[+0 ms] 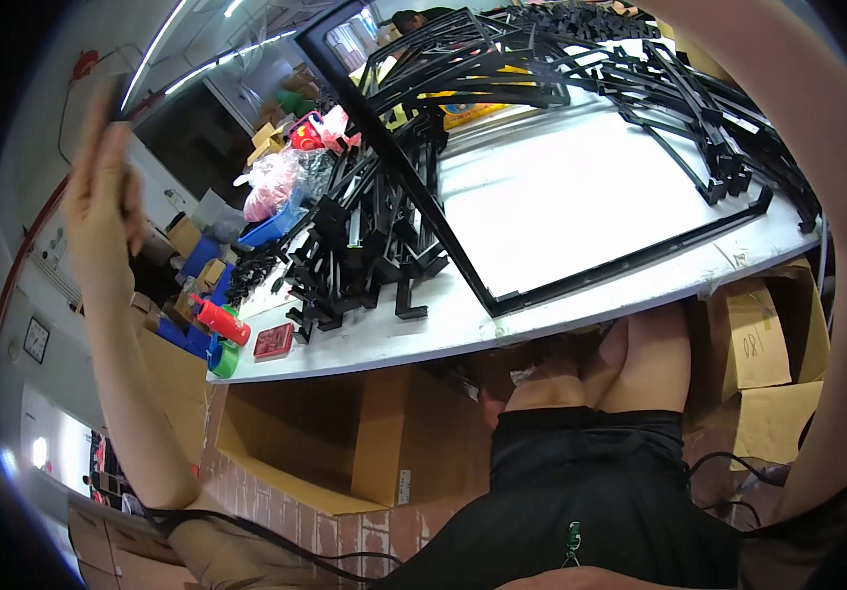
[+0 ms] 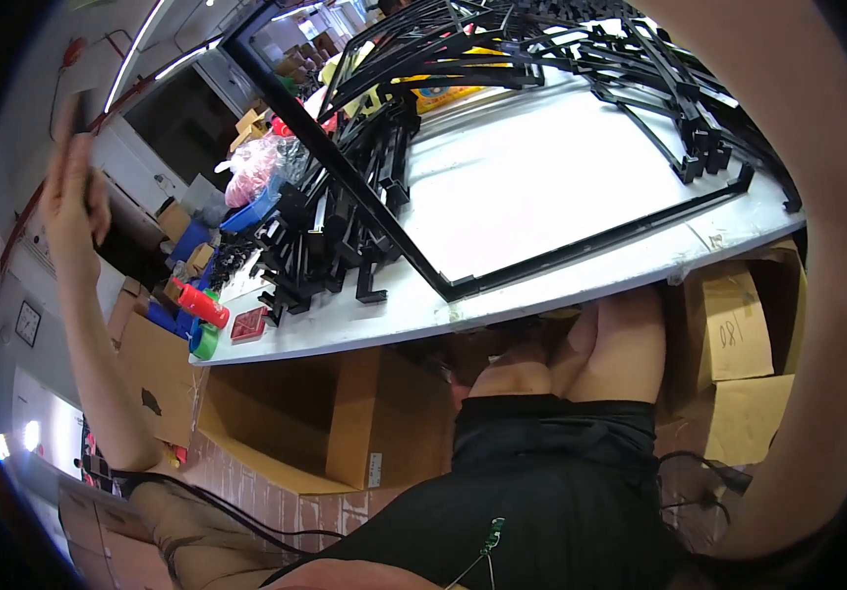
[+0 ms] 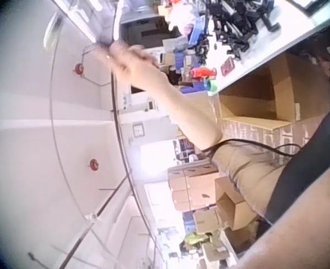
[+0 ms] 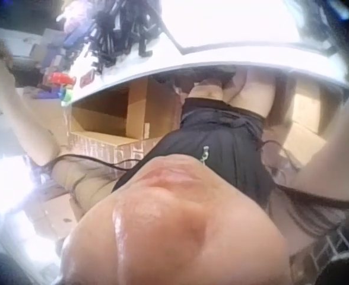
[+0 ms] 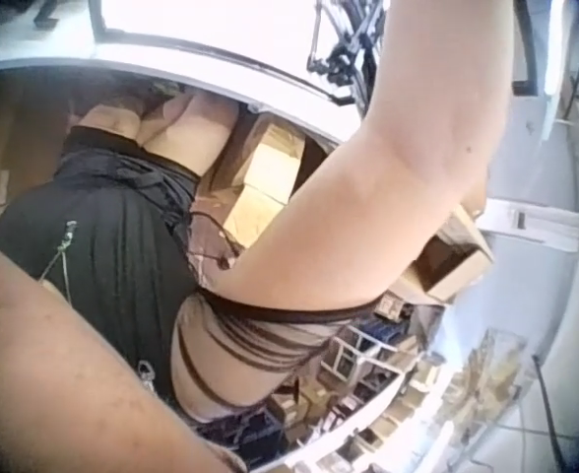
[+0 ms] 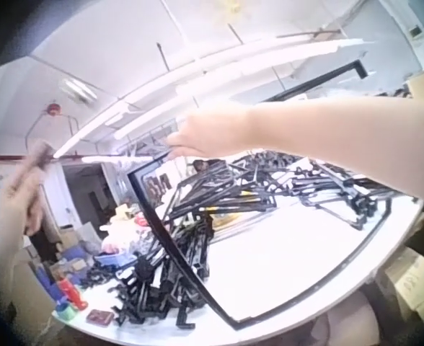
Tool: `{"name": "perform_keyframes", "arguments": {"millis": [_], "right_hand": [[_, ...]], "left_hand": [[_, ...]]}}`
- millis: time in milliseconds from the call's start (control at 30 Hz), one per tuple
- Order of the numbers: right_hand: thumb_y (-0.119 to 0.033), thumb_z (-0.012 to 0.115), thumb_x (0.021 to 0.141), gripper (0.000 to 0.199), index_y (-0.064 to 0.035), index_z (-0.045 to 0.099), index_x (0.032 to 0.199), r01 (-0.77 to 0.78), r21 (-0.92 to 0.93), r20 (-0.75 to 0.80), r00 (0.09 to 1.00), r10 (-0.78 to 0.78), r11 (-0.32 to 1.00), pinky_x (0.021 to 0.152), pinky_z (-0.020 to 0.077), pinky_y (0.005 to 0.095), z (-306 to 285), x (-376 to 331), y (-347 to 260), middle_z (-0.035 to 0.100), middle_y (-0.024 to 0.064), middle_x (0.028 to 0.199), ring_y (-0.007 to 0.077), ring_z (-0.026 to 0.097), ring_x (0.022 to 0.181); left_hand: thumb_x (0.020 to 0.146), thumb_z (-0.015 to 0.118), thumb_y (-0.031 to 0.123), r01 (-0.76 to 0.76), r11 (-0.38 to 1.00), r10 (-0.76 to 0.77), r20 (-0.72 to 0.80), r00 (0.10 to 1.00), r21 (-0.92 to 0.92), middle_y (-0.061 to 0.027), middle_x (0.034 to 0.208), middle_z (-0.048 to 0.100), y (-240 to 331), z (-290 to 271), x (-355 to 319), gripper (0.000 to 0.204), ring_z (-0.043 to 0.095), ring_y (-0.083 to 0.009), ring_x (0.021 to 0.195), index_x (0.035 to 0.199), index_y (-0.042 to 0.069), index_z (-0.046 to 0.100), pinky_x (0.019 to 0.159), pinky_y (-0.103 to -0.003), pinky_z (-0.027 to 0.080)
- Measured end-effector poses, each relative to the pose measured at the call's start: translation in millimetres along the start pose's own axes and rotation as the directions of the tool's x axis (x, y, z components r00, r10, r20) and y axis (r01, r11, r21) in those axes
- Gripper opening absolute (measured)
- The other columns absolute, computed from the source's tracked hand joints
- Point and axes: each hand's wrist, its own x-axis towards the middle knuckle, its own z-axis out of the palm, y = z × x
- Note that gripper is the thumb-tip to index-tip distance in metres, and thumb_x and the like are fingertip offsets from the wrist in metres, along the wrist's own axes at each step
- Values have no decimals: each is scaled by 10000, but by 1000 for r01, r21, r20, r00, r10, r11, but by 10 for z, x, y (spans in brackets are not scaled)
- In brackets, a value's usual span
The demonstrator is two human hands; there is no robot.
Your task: The person assembles a black frame by connecting plastic frame pieces together and tapping them with a small hammer, then picks up and holds a piece of paper.
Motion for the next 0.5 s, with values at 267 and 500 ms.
{"name": "perform_keyframes", "arguments": {"millis": [267, 500], "right_hand": [[-365, 402, 928, 325, -66, 531, 939, 228, -246, -221, 933, -283, 942, 607, 461, 463, 350, 100, 473, 602, 193, 715, 385, 589, 675], [-355, 398, 930, 330, -67, 535, 1015, 139, -16, -168, 976, -140, 990, 626, 472, 443, 633, 320, 139, 604, 204, 768, 373, 596, 751]], "left_hand": [[890, 481, 491, 88, 982, -106, 95, 990, 170, 31, 509, 412, 39, -463, 514, 440, 347, -38, 347, 1106, 127, 601, 311, -160, 245], [916, 509, 329, 417, 852, -499, 253, 829, 316, 65, 510, 305, -79, -176, -252, 438, 260, -9, 370, 1331, 207, 439, 333, -161, 190]]}}
